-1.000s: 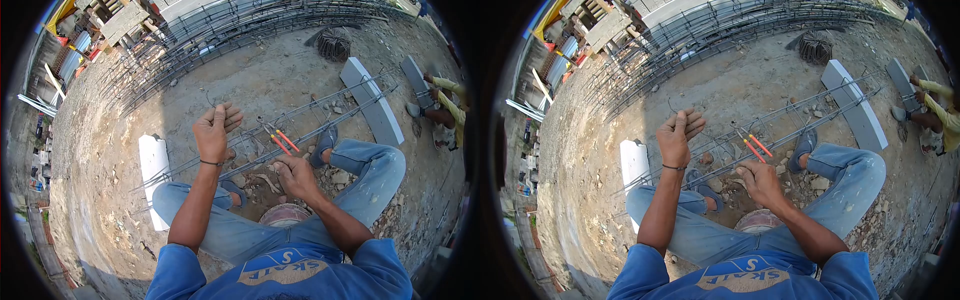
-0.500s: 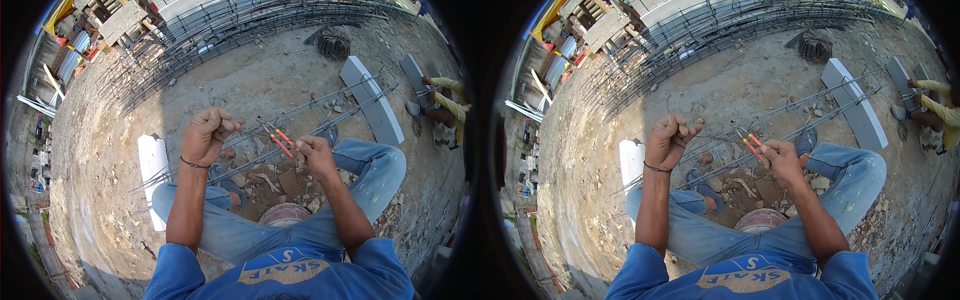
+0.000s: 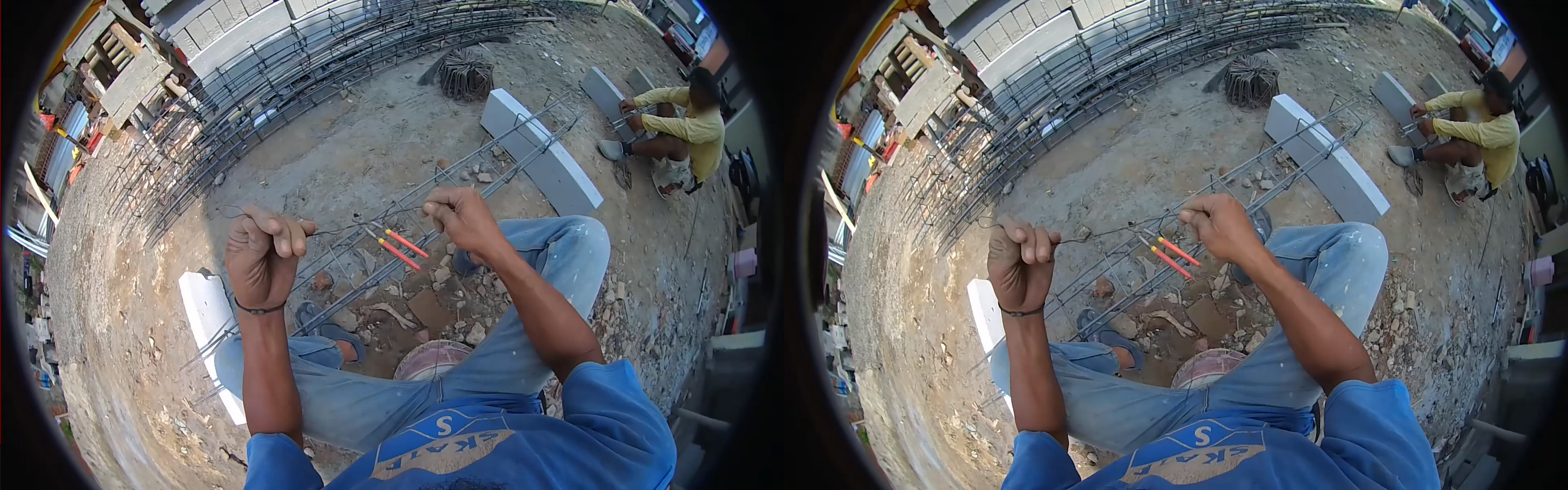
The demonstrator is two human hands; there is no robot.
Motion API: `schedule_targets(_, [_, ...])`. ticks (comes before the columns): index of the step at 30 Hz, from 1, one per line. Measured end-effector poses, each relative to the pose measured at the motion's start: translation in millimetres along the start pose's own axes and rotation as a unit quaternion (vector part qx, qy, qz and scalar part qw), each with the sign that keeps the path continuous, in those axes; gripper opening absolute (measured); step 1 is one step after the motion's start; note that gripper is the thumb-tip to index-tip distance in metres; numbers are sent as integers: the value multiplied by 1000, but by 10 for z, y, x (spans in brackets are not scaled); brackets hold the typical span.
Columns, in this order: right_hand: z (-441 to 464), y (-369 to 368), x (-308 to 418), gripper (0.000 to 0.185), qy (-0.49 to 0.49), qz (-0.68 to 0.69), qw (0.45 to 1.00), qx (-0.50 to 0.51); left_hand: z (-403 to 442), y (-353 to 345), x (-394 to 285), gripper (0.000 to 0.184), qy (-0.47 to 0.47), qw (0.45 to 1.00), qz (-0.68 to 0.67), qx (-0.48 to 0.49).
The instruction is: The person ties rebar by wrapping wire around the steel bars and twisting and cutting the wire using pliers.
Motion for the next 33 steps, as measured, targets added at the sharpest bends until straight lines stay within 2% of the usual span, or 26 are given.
schedule_targets(1, [-43,-217,-109,16,16,-119,989,89,31,-15,22,24,-3,1000,-2,5])
schedule_targets(2, [-211,-488,-101,15,2,-108,973,203,52,-7,41,24,9,1000,8,-9])
schedule_targets(3, [-434,-798,-155,17,32,-90,952,292,39,13,56,24,21,999,19,-28])
schedule_targets(4, [-572,-921,182,18,-2,2,914,406,40,67,116,24,41,995,50,-69])
schedule_targets(6, [-877,-1234,315,19,110,111,866,475,33,284,298,23,101,988,-9,-115])
schedule_targets(7, [-879,-1221,418,19,120,117,854,492,23,413,374,24,109,986,-42,-116])
schedule_targets(9, [-911,-1009,579,24,-42,335,778,530,36,563,389,24,107,984,-64,-125])
schedule_targets(10, [-923,-946,515,24,-36,336,771,540,49,595,381,24,99,979,-77,-160])
schedule_targets(12, [-941,-808,353,30,-130,432,792,410,78,570,355,27,92,967,-97,-216])
schedule_targets(16, [-945,-763,194,34,-175,450,790,379,-5,361,402,31,125,964,-45,-232])
schedule_targets(18, [-997,-866,147,35,-190,458,777,387,-51,336,435,32,153,974,21,-168])
schedule_targets(22, [-1063,-958,168,35,-172,451,781,397,-57,330,454,26,156,964,106,-186])
schedule_targets(24, [-1065,-944,206,36,-174,463,779,385,-62,349,480,23,115,906,338,-229])
schedule_targets(25, [-1049,-885,261,36,-174,461,780,386,-85,414,526,23,114,906,337,-229])
schedule_targets(27, [-941,-641,412,36,-169,534,756,340,-144,572,624,23,85,837,488,-230])
schedule_targets(28, [-871,-502,412,34,-156,611,712,310,-166,635,655,23,84,838,485,-234])
schedule_targets(30, [-663,-192,438,34,-117,681,693,206,-166,713,695,23,187,850,408,-276])
schedule_targets(31, [-555,-21,443,36,-146,682,702,145,-161,737,702,23,187,852,404,-276])
schedule_targets(32, [-450,153,419,39,-174,680,708,82,-169,763,723,23,240,858,348,-292])
schedule_targets(33, [-355,323,318,40,-205,696,687,31,-178,766,760,23,293,858,290,-306])
Point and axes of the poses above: each hand's wrist, its own z-axis towards the middle knuckle, its own y-axis out of the back of the hand, x = y × z, the point moved 1 cm from there along z, towards the middle knuckle, and after that the axes turned 8 degrees about y, right-handed, at the moved point
